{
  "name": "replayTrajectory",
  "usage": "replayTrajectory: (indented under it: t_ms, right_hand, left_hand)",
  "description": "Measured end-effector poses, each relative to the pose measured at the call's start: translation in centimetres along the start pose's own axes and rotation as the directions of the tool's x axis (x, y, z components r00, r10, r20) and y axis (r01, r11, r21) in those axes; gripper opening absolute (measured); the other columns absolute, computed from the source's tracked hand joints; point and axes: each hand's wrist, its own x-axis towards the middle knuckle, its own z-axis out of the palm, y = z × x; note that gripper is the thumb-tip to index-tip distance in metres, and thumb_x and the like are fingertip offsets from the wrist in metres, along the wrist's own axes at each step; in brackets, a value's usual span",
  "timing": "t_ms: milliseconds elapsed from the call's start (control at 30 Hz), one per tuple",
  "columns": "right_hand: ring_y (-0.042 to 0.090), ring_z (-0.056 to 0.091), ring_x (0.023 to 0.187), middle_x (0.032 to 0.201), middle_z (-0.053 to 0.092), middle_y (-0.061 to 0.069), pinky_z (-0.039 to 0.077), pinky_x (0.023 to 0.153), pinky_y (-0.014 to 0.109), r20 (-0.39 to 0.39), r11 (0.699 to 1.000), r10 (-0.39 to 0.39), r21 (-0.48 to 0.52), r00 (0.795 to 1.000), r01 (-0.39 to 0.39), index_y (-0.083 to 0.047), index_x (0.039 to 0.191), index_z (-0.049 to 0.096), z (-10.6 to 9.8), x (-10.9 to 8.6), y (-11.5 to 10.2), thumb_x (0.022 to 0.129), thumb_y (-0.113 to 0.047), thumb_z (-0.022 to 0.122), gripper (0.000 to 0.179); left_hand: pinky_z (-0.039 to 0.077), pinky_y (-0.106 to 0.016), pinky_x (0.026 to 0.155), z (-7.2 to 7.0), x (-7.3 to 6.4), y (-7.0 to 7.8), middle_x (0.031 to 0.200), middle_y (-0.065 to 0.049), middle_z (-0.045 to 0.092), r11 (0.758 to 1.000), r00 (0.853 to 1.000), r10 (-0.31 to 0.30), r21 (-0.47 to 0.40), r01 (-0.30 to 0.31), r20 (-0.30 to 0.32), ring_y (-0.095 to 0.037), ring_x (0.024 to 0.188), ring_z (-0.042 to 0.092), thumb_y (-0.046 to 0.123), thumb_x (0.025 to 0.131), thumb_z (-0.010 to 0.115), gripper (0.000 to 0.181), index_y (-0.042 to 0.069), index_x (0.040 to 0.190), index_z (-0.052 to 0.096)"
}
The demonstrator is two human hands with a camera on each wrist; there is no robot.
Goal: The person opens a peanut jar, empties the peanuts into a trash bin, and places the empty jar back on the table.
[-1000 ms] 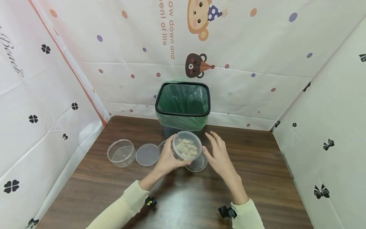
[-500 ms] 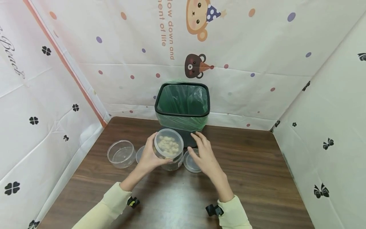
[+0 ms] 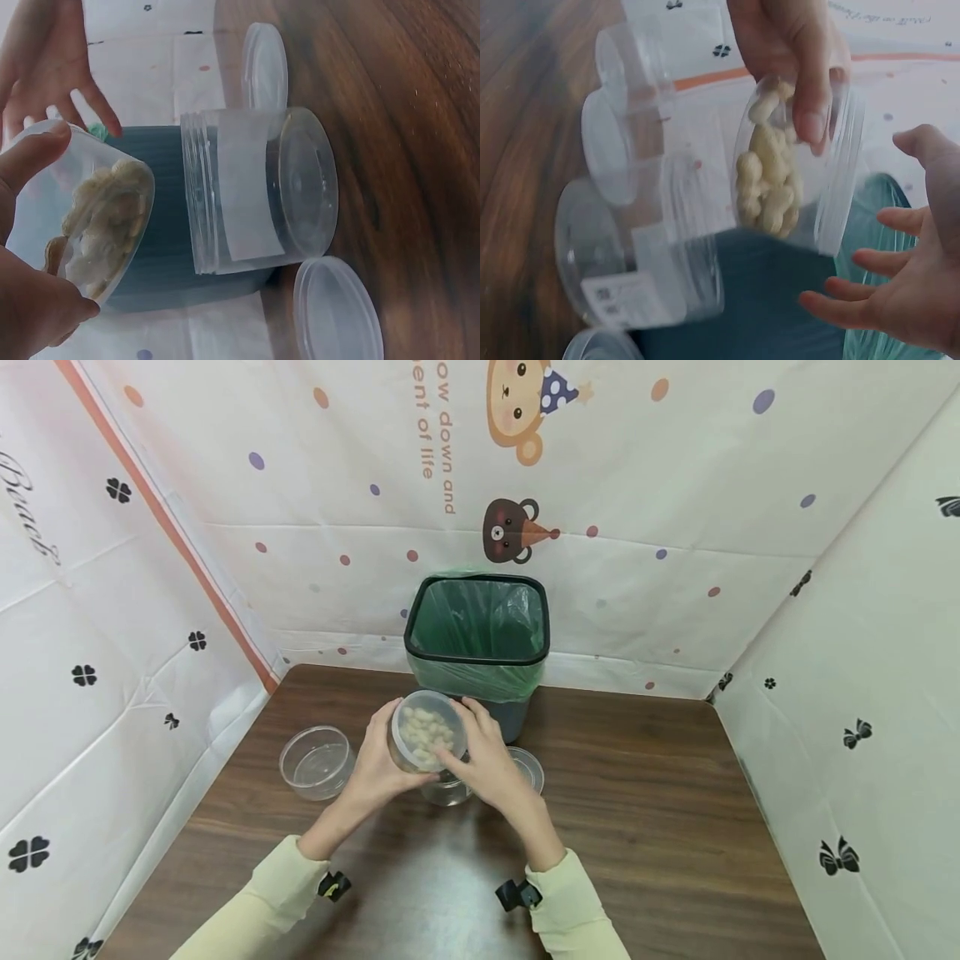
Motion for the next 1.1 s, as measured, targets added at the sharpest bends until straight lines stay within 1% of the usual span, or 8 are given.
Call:
replayTrajectory:
  t_ms: [100, 200, 400, 567, 700, 900, 967, 1100]
  right_hand:
    - [0.038, 0.027, 0.149, 0.164, 0.023, 0.016, 0.034, 0.113, 0.063, 0.026, 1.000, 0.014, 0.028, 1.000, -0.015, -0.016, 0.161, 0.026, 0.4, 0.7, -0.9, 0.096, -0.038, 0.069, 0.082]
    - [0.040, 0.027, 0.148, 0.164, 0.021, 0.017, 0.033, 0.113, 0.063, 0.039, 0.998, 0.042, 0.040, 0.998, -0.043, -0.016, 0.162, 0.022, 0.8, 1.2, -1.8, 0.092, -0.042, 0.073, 0.090]
    - [0.051, 0.023, 0.147, 0.166, 0.015, 0.020, 0.032, 0.110, 0.070, 0.060, 0.995, 0.100, 0.026, 0.993, -0.101, -0.021, 0.164, 0.017, 1.2, 1.8, -2.9, 0.087, -0.046, 0.078, 0.101]
    - [0.050, 0.024, 0.147, 0.165, 0.018, 0.021, 0.032, 0.111, 0.069, 0.055, 0.993, 0.121, 0.006, 0.991, -0.121, -0.019, 0.164, 0.015, 1.3, 2.1, -3.2, 0.083, -0.046, 0.082, 0.109]
    - [0.050, 0.033, 0.142, 0.162, 0.022, 0.022, 0.038, 0.108, 0.066, 0.061, 0.988, 0.151, 0.009, 0.987, -0.151, -0.018, 0.164, 0.014, 1.2, 2.0, -3.2, 0.080, -0.045, 0.084, 0.113]
    - [0.049, 0.041, 0.132, 0.155, 0.026, 0.025, 0.046, 0.098, 0.064, 0.064, 0.992, 0.122, 0.035, 0.990, -0.125, -0.024, 0.163, 0.022, 1.3, 1.7, -3.1, 0.076, -0.043, 0.085, 0.109]
    - [0.047, 0.043, 0.131, 0.152, 0.028, 0.023, 0.047, 0.098, 0.062, 0.055, 0.994, 0.097, 0.035, 0.994, -0.099, -0.023, 0.161, 0.026, 1.3, 1.5, -3.0, 0.075, -0.042, 0.086, 0.106]
    - [0.041, 0.043, 0.130, 0.150, 0.031, 0.019, 0.048, 0.099, 0.058, 0.033, 0.999, 0.039, 0.024, 0.999, -0.040, -0.021, 0.157, 0.032, 1.2, 1.3, -2.8, 0.072, -0.036, 0.090, 0.104]
  left_hand:
    - [0.039, -0.061, 0.107, -0.1, 0.1, 0.0, 0.153, -0.022, 0.037, 0.997, 0.997, 0.073, 0.021, -0.072, -0.015, -0.040, 0.137, 0.037, 0.021, 0.053, 0.102, 0.126, 0.002, 0.154, 0.030]
    - [0.036, -0.063, 0.110, -0.2, 0.1, 0.0, 0.151, -0.026, 0.039, 0.986, 0.987, 0.157, 0.055, -0.155, -0.033, -0.043, 0.138, 0.036, 0.018, 0.050, 0.103, 0.127, -0.003, 0.152, 0.032]
    - [0.032, -0.065, 0.111, -0.2, 0.1, -0.1, 0.148, -0.031, 0.041, 0.937, 0.945, 0.319, 0.173, -0.303, -0.072, -0.049, 0.137, 0.036, 0.018, 0.044, 0.104, 0.127, -0.010, 0.147, 0.035]
    - [0.033, -0.065, 0.110, -0.1, 0.2, 0.0, 0.146, -0.032, 0.043, 0.902, 0.913, 0.397, 0.221, -0.371, -0.090, -0.053, 0.134, 0.039, 0.022, 0.047, 0.103, 0.123, -0.013, 0.144, 0.036]
    - [0.035, -0.064, 0.110, 0.3, 0.0, -0.2, 0.145, -0.032, 0.044, 0.894, 0.908, 0.410, 0.236, -0.381, -0.084, -0.052, 0.135, 0.039, 0.024, 0.050, 0.102, 0.118, -0.012, 0.143, 0.037]
    - [0.039, -0.059, 0.110, 0.1, -0.3, 0.0, 0.157, -0.024, 0.035, 0.904, 0.940, 0.339, 0.271, -0.331, 0.015, -0.046, 0.142, 0.032, 0.025, 0.057, 0.101, 0.120, -0.004, 0.150, 0.032]
    - [0.039, -0.057, 0.111, 0.0, -0.3, 0.1, 0.157, -0.022, 0.035, 0.895, 0.937, 0.346, 0.287, -0.343, 0.040, -0.044, 0.143, 0.033, 0.025, 0.057, 0.101, 0.120, -0.003, 0.151, 0.032]
    - [0.033, -0.053, 0.117, -0.1, 0.0, 0.0, 0.152, -0.023, 0.041, 0.857, 0.909, 0.414, 0.313, -0.408, 0.052, -0.042, 0.141, 0.038, 0.023, 0.058, 0.100, 0.114, -0.005, 0.148, 0.036]
